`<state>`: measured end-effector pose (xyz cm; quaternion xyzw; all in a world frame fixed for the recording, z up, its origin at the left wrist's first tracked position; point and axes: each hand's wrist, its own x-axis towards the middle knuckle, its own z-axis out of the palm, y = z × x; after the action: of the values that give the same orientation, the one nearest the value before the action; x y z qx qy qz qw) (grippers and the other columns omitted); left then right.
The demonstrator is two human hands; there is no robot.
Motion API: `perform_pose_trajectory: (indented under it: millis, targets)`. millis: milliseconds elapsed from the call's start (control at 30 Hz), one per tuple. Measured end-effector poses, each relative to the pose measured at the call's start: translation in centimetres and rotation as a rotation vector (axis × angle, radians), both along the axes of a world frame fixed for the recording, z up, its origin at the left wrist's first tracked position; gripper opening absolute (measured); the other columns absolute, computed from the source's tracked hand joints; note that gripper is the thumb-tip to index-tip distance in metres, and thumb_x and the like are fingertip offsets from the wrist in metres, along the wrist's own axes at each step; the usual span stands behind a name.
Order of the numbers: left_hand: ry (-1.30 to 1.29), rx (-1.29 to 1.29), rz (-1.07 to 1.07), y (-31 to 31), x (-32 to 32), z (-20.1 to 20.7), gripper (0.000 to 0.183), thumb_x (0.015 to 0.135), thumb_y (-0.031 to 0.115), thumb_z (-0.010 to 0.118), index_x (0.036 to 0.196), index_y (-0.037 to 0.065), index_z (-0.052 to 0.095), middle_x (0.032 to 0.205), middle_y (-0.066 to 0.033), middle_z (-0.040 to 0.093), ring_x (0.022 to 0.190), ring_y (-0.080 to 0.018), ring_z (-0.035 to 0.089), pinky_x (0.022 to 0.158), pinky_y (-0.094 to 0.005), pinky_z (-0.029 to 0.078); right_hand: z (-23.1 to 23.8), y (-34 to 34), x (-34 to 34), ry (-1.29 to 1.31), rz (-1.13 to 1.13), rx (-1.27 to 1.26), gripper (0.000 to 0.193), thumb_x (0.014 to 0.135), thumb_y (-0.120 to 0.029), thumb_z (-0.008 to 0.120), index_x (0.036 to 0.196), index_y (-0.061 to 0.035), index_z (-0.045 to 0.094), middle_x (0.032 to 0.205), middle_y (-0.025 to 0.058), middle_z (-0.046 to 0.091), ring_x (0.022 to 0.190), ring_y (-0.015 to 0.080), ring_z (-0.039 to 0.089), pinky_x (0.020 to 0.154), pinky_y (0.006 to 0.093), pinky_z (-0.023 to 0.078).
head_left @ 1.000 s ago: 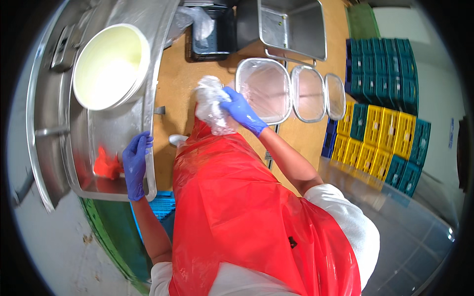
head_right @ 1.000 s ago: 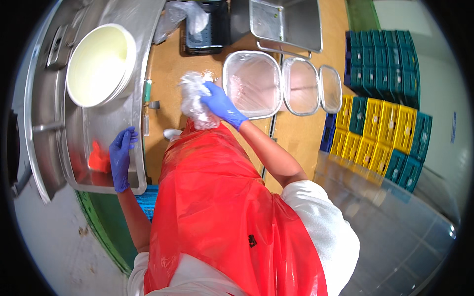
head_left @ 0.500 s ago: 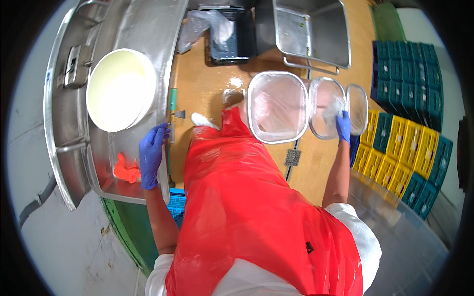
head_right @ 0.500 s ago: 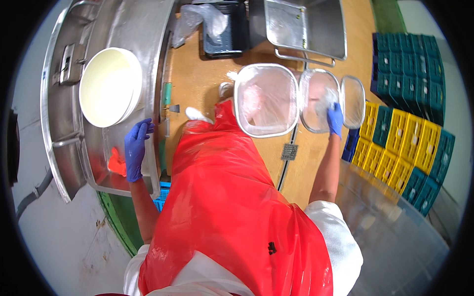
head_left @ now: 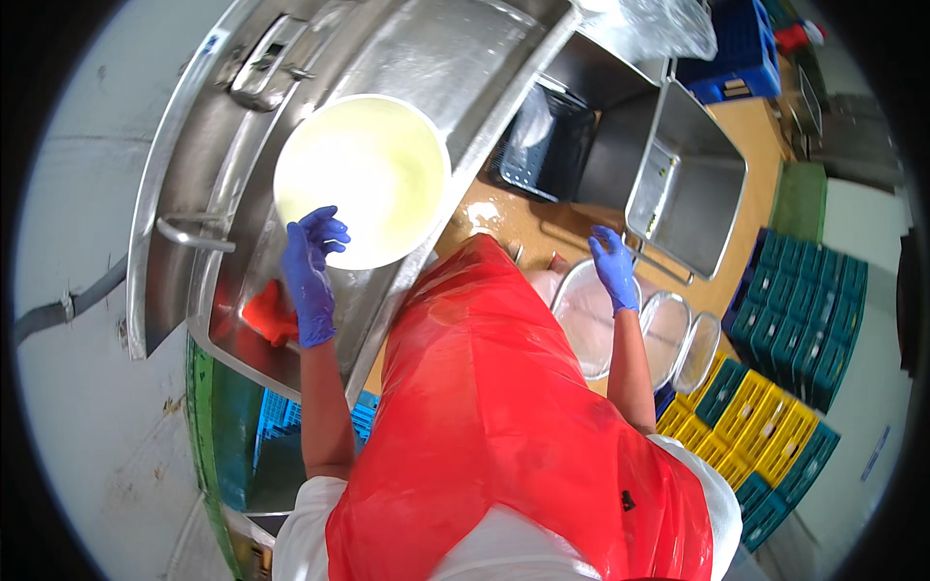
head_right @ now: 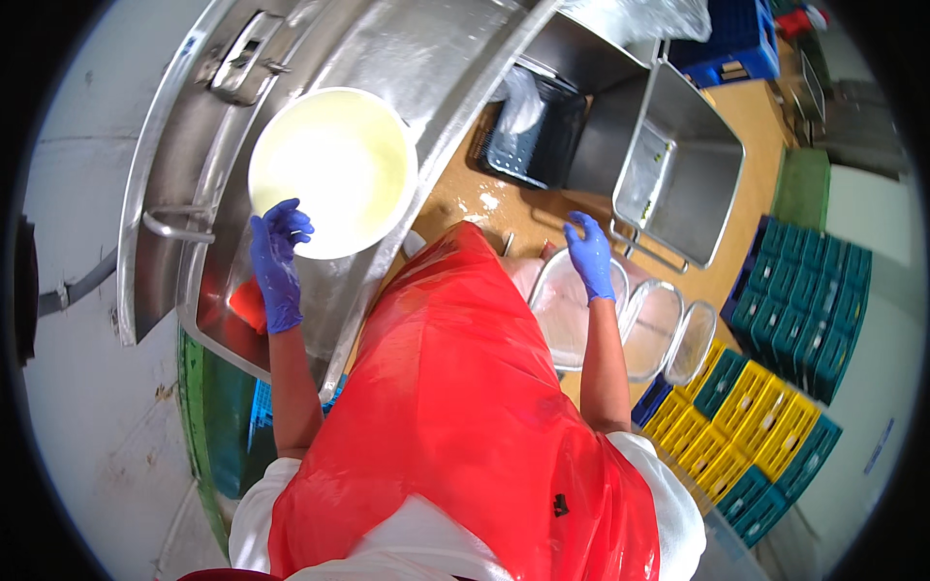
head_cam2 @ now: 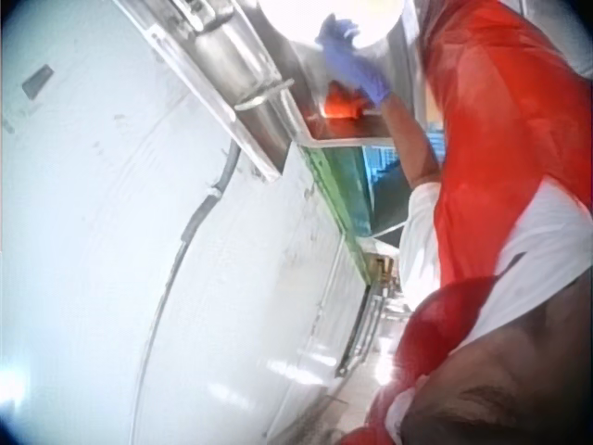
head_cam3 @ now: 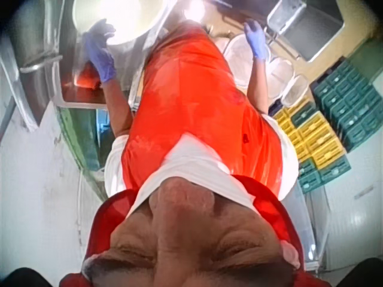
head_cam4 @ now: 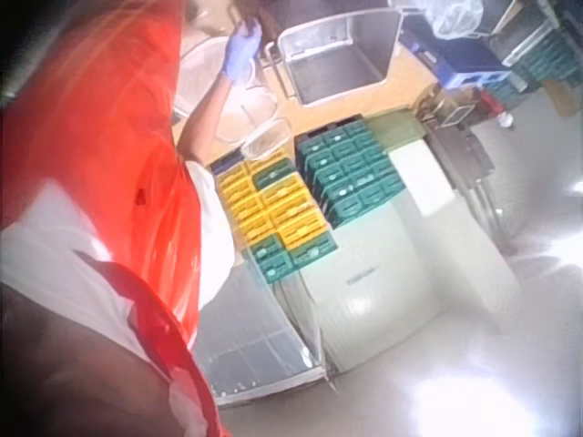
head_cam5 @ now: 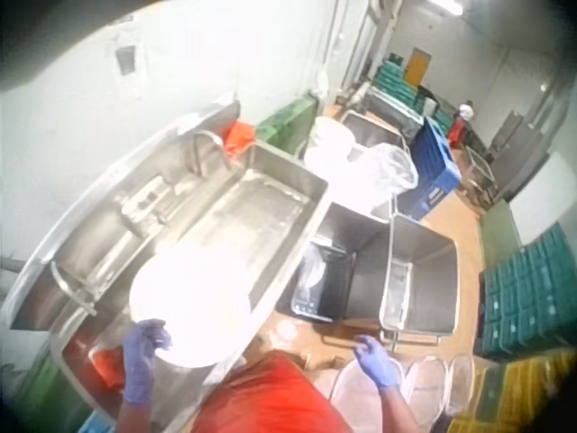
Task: The person puts on blue gloves, then washes a white bucket and a plastic bag in a stainless steel sink. They rinse the items under running water and place them in the sink.
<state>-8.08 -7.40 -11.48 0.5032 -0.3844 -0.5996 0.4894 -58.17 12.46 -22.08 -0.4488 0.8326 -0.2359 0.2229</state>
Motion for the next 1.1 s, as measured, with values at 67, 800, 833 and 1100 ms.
perform_pose_trajectory:
  millis: [67,800,833,1100]
  targets:
    - [-0.003,-0.012,0.1,-1.2,1.0,-0.2,0.058,0.112,0.046,0.039,0.117,-0.005,0.066,0.09,-0.0067,0.066,0.079,-0.0156,0.062,0.071,-0.0287,0.047,2.6,-7.2,4.1,-0.266,0.025,-0.049,0.034,0.099,-0.021,0.067,0.129,-0.0044,0.067,0.122,0.0137,0.073,0.115,0.0239,0.068,0.101,0.036,0.051]
    - [-0.261,0.21,0.359,-24.6,-11.9,-0.1,0.072,0.087,0.037,0.078,0.139,-0.003,0.05,0.121,-0.0209,0.068,0.108,-0.0257,0.069,0.093,-0.0383,0.054,9.4,-60.4,5.5,-0.621,0.446,-0.127,0.027,0.101,-0.013,0.066,0.125,-0.0005,0.069,0.112,0.001,0.072,0.099,0.0069,0.061,0.086,0.0226,0.047]
    - [-0.253,0.256,0.349,-27.0,-12.7,0.3,0.073,0.086,0.039,0.079,0.138,-0.003,0.052,0.12,-0.0206,0.069,0.106,-0.026,0.07,0.092,-0.0387,0.054,9.2,-61.7,4.7,-0.641,0.443,-0.13,0.027,0.101,-0.012,0.066,0.125,0.0003,0.069,0.111,0.0012,0.071,0.099,0.0066,0.061,0.086,0.0222,0.047]
    - [-0.177,0.293,0.296,-34.0,-17.3,-1.2,0.077,0.088,0.033,0.075,0.153,0.007,0.043,0.119,-0.0177,0.066,0.086,-0.0198,0.072,0.063,-0.0309,0.06,9.5,-66.9,2.0,-0.595,0.638,-0.038,0.025,0.103,-0.016,0.063,0.125,-0.0051,0.07,0.114,0.0036,0.074,0.099,0.01,0.067,0.084,0.0258,0.051]
